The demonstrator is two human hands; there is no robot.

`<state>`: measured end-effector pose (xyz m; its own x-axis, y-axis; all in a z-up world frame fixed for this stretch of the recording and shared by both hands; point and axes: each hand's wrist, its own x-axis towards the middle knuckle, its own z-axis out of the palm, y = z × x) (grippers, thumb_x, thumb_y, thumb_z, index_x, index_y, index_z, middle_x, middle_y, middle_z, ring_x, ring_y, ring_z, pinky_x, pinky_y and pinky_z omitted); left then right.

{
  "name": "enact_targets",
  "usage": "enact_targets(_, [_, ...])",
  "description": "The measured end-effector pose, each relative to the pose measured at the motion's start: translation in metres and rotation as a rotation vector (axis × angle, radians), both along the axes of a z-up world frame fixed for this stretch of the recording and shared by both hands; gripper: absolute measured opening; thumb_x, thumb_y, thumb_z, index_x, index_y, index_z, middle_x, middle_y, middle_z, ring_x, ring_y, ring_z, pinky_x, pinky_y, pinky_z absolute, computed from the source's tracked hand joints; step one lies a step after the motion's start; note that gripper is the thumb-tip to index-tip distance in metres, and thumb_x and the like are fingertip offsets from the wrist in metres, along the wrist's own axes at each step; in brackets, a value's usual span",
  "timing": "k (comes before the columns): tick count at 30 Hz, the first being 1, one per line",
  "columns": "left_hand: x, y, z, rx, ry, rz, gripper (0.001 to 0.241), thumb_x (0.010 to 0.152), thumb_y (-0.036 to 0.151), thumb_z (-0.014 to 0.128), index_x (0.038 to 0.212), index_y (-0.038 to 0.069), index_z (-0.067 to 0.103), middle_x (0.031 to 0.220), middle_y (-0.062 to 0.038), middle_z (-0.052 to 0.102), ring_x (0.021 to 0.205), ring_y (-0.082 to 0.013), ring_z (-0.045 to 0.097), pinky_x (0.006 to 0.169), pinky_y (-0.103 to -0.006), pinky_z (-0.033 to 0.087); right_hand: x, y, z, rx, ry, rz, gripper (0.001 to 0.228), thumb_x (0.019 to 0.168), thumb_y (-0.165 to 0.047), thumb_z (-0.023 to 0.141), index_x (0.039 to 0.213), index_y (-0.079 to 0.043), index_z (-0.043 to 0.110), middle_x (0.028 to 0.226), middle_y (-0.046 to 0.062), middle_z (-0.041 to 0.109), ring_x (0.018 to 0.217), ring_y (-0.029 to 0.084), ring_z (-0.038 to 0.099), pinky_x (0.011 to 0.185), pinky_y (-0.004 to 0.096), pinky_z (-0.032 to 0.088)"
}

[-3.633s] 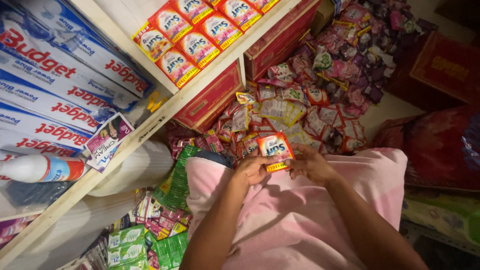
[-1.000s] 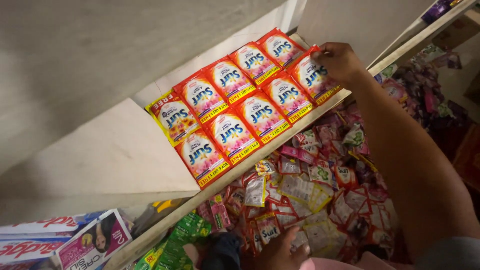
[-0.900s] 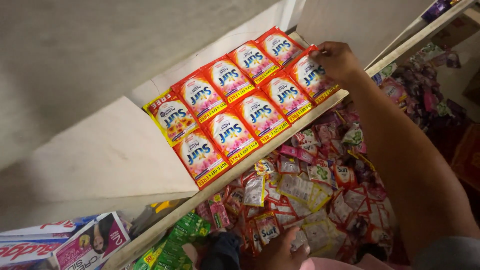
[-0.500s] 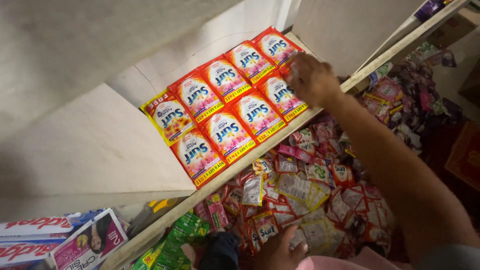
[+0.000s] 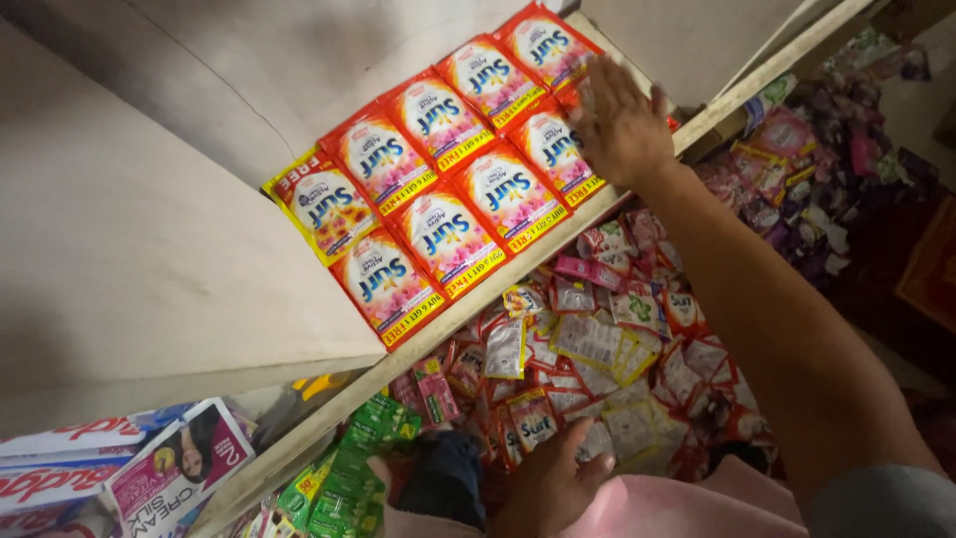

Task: Arranging and placing small detergent and soap packets onto retail shelves.

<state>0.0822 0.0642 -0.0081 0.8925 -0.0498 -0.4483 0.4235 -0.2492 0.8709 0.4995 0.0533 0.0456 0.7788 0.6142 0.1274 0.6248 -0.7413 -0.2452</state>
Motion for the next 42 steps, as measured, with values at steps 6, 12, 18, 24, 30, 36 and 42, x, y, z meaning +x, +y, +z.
enact_targets(6, [-0.001, -0.002, 0.005, 0.084, 0.110, -0.069, 0.066, 0.093, 0.037, 0.061, 0.151, 0.007, 0.047, 0.115, -0.024, 0.071, 0.105, -0.0386, 0.069, 0.091, -0.0456, 0.054, -0.060, -0.061, -0.009, 0.582, -0.404, -0.022, 0.037, 0.119, -0.023, 0.058, 0.148, -0.004, 0.045, 0.147, 0.022, 0.049, 0.137, 0.040, 0.048, 0.119, 0.052, 0.036])
enact_targets(12, [0.004, -0.001, 0.030, 0.109, 0.005, -0.022, 0.063, 0.092, 0.035, 0.066, 0.145, 0.004, 0.051, 0.128, -0.026, 0.064, 0.116, -0.0444, 0.061, 0.096, -0.0511, 0.049, -0.144, -0.111, -0.139, 0.498, -0.174, -0.025, 0.023, 0.095, -0.010, 0.063, 0.116, -0.002, 0.061, 0.106, 0.022, 0.064, 0.098, 0.044, 0.060, 0.083, 0.053, 0.049])
enact_targets(18, [-0.005, -0.004, 0.010, 0.202, -0.020, 0.036, 0.048, 0.094, 0.024, 0.057, 0.137, 0.004, 0.058, 0.120, -0.024, 0.069, 0.110, -0.0417, 0.066, 0.097, -0.0482, 0.052, -0.264, -0.103, -0.298, -0.103, 0.466, 0.252, 0.019, 0.084, -0.027, 0.064, 0.096, -0.014, 0.071, 0.090, 0.015, 0.073, 0.082, 0.040, 0.069, 0.073, 0.053, 0.055])
enact_targets(24, [-0.020, -0.006, -0.014, 0.231, -0.203, 0.170, 0.038, 0.094, 0.018, 0.057, 0.127, 0.002, 0.064, 0.115, -0.024, 0.072, 0.105, -0.0417, 0.069, 0.091, -0.0493, 0.054, -0.317, -0.066, -0.299, -0.183, 0.528, 0.172, 0.018, 0.092, -0.022, 0.055, 0.104, -0.015, 0.067, 0.096, 0.016, 0.068, 0.090, 0.039, 0.068, 0.076, 0.053, 0.056])
enact_targets(30, [-0.011, 0.007, 0.024, 0.332, 0.029, -0.136, 0.023, 0.096, 0.028, 0.064, 0.101, 0.006, 0.070, 0.092, -0.020, 0.073, 0.087, -0.0397, 0.070, 0.079, -0.0495, 0.055, -0.314, -0.049, -0.282, -0.280, 0.268, 0.173, 0.030, 0.089, -0.024, 0.056, 0.117, -0.014, 0.060, 0.114, 0.016, 0.060, 0.103, 0.035, 0.062, 0.082, 0.051, 0.052])
enact_targets(36, [-0.019, 0.005, 0.012, 0.284, -0.010, -0.052, 0.036, 0.084, 0.011, 0.060, 0.120, 0.008, 0.068, 0.096, -0.020, 0.073, 0.085, -0.0409, 0.069, 0.077, -0.0521, 0.054, -0.310, -0.049, -0.325, -0.286, 0.111, 0.203, 0.038, 0.091, -0.027, 0.057, 0.127, -0.016, 0.061, 0.127, 0.015, 0.056, 0.108, 0.033, 0.058, 0.080, 0.050, 0.050])
enact_targets(42, [-0.023, 0.004, 0.003, 0.380, -0.022, -0.045, 0.033, 0.085, 0.012, 0.060, 0.117, 0.006, 0.068, 0.100, -0.022, 0.072, 0.093, -0.0420, 0.069, 0.085, -0.0532, 0.054, -0.282, -0.034, -0.289, -0.056, 0.092, 0.271, 0.044, 0.080, -0.041, 0.065, 0.116, -0.016, 0.068, 0.130, 0.010, 0.063, 0.117, 0.033, 0.059, 0.096, 0.054, 0.049])
